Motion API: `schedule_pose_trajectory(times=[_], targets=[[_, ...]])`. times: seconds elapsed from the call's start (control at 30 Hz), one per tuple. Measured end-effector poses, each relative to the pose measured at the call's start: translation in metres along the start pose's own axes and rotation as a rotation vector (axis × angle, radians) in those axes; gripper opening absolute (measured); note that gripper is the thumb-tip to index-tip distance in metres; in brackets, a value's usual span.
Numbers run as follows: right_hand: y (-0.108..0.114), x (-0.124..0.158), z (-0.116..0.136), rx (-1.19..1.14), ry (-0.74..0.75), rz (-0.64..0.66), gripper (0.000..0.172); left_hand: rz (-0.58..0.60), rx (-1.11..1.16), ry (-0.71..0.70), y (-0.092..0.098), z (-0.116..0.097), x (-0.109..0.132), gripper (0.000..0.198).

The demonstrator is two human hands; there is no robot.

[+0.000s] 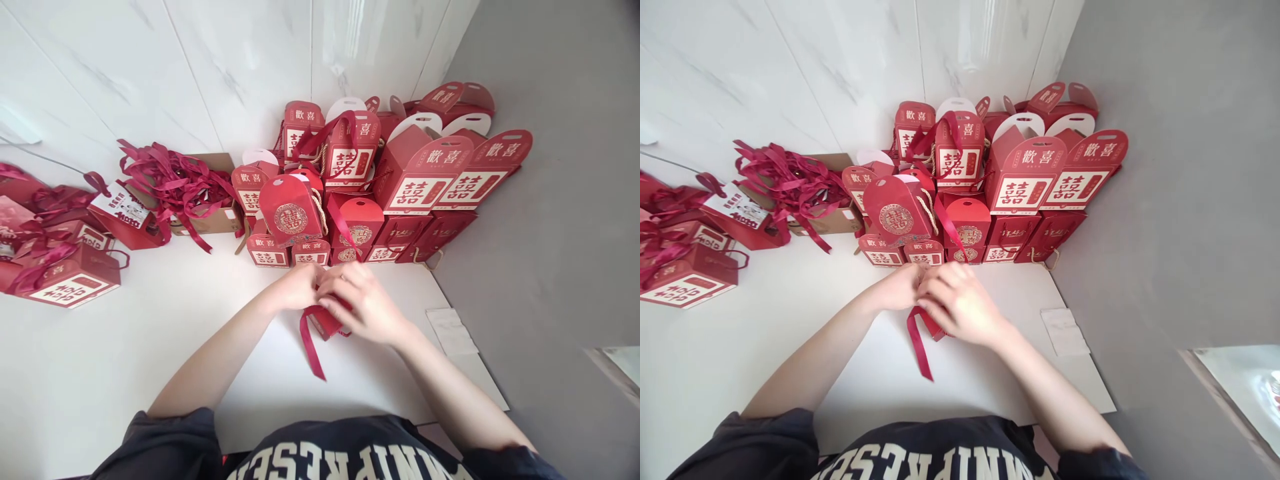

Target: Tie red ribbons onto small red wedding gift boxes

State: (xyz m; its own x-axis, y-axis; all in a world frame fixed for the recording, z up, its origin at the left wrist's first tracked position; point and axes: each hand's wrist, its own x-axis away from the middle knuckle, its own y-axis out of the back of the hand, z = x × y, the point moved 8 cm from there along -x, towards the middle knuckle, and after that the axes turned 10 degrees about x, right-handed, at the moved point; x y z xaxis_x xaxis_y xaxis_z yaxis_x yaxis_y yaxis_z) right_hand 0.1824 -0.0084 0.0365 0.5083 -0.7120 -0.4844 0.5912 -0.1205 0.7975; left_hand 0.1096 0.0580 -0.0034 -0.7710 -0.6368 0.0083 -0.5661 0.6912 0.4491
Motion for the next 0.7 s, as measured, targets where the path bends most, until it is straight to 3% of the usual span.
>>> schedule_pose_trajectory(times=[0.1, 0.2, 0.47, 0.57, 0.7], targets=[[0.010, -0.004, -0.034, -0.036, -0.086, 0.057, 0.016, 0.051, -0.119, 0.054, -0.002, -0.006, 0.002, 0.026], [0.003, -0.005, -0.047, -0.122, -0.073, 0.194, 0.014, 0.054, -0.211, 0.058, -0.001, -0.016, 0.004, 0.024], [-0.006, 0.000, -0.049, -0.240, -0.027, 0.319, 0.021, 0.229, -0.168, 0.190, -0.002, -0.019, 0.008, 0.023], [-0.008, 0.000, -0.046, -0.324, 0.006, 0.319, 0.021, 0.295, -0.105, 0.315, -0.002, -0.016, 0.009, 0.017], [-0.007, 0.000, -0.046, -0.400, -0.056, 0.288, 0.018, 0.437, -0.011, 0.451, -0.007, -0.008, 0.007, 0.014]])
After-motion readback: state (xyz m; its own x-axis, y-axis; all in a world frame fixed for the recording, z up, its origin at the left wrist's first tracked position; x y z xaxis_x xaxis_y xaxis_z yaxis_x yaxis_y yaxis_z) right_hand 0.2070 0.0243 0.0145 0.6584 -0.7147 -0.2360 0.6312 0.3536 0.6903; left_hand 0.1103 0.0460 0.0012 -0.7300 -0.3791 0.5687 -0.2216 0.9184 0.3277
